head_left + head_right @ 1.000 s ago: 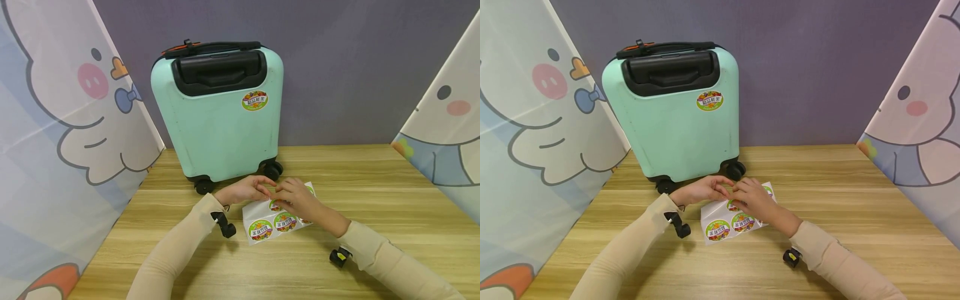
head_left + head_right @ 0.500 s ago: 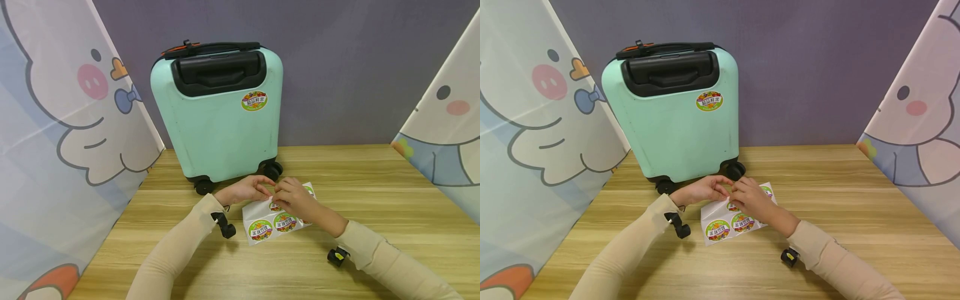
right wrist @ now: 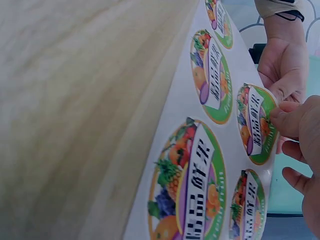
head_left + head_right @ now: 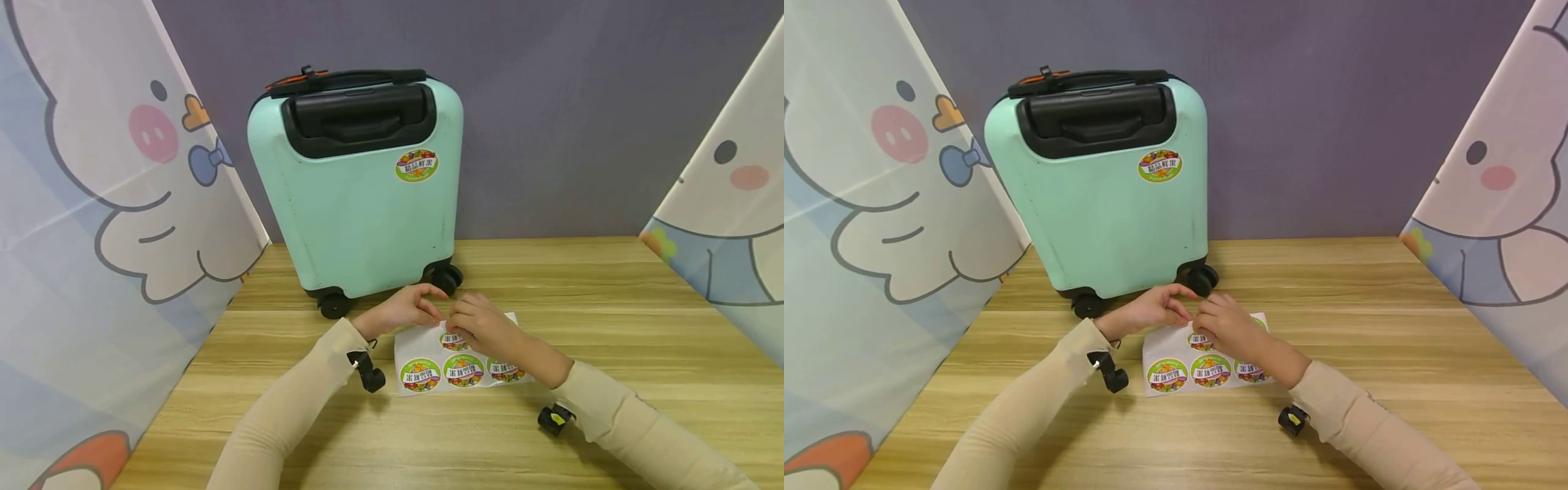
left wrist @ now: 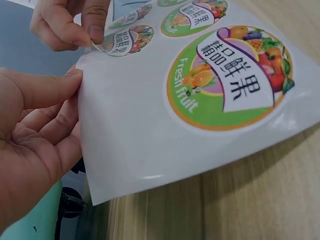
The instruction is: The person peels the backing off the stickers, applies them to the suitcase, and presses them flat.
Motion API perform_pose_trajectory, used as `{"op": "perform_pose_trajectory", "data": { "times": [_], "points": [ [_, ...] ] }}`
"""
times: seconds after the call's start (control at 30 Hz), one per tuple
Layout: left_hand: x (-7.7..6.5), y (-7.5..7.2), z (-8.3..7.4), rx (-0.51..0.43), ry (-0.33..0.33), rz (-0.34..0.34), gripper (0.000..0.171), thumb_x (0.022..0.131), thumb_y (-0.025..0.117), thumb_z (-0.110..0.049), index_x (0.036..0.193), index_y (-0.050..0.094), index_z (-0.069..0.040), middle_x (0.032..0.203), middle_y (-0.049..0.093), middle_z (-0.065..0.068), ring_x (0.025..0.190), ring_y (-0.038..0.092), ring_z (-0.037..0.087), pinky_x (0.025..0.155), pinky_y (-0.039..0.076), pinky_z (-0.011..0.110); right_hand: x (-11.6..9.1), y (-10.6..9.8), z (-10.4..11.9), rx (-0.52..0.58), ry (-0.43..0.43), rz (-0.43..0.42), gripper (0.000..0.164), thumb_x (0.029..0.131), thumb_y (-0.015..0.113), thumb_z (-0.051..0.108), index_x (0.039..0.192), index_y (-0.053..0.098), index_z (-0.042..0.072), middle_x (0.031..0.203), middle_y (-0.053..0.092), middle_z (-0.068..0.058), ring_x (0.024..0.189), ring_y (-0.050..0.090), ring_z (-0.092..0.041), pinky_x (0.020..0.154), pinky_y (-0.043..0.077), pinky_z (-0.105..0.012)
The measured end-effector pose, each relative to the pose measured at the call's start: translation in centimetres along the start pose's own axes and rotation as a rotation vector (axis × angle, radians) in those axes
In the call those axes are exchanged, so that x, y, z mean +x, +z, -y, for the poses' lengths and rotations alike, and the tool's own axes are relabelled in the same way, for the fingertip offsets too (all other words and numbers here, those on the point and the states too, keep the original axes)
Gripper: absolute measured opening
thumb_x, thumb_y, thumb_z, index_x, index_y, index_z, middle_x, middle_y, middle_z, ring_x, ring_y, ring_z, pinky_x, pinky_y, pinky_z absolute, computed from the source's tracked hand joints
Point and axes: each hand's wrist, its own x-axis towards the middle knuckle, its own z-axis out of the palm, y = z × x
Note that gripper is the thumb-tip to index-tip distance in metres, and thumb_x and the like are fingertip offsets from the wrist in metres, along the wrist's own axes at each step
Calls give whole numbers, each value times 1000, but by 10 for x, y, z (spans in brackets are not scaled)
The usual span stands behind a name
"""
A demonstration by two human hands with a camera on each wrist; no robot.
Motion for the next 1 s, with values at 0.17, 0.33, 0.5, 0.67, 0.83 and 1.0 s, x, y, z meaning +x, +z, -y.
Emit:
{"op": "perform_pose_trajectory", "data": {
  "times": [0.17, 0.33, 0.5, 0.67, 0.83, 1.0],
  "points": [
    [-1, 1, 0, 26, -5, -20, 52, 87, 64, 17, 135, 48, 7, 95, 72, 21, 88, 71, 21, 73, 54, 23, 1, -3, 0, 20, 7, 40, 23, 73, 80, -8, 83, 67, 8, 86, 58, 2, 81, 53, -17, 76, 47, -38],
    [-1, 2, 0, 28, 2, -22, 52, 87, 64, 17, 135, 49, 7, 95, 72, 23, 88, 71, 22, 74, 54, 24, 2, -5, 1, 50, 11, 67, 24, 73, 77, -12, 85, 67, 7, 87, 60, 1, 81, 53, -16, 75, 47, -36],
    [-1, 3, -1, 15, -5, -14, 52, 87, 64, 18, 135, 48, 7, 96, 72, 24, 89, 71, 23, 76, 55, 25, 2, -7, 1, 71, 19, 100, 26, 73, 76, -15, 85, 67, 7, 86, 60, 2, 80, 54, -14, 74, 47, -34],
    [-1, 3, -1, 18, -11, -18, 52, 87, 64, 18, 135, 48, 7, 96, 71, 24, 89, 71, 23, 77, 54, 25, 1, -10, 0, 97, 19, 144, 29, 72, 74, -19, 85, 68, 6, 86, 59, 2, 78, 54, -13, 72, 47, -32],
    [-2, 3, -1, 26, -10, -25, 51, 87, 64, 17, 135, 49, 7, 96, 71, 24, 89, 71, 25, 77, 54, 26, 1, -13, -1, 138, -9, 163, 31, 71, 73, -22, 86, 67, 5, 86, 59, 0, 77, 53, -13, 70, 47, -30],
    [-3, 3, -1, 41, -10, -30, 50, 87, 64, 17, 135, 49, 7, 98, 71, 25, 89, 71, 23, 78, 54, 24, 0, -13, -2, 187, -18, 180, 31, 71, 72, -23, 87, 67, 4, 86, 59, 0, 75, 53, -11, 68, 49, -25]
  ]
}}
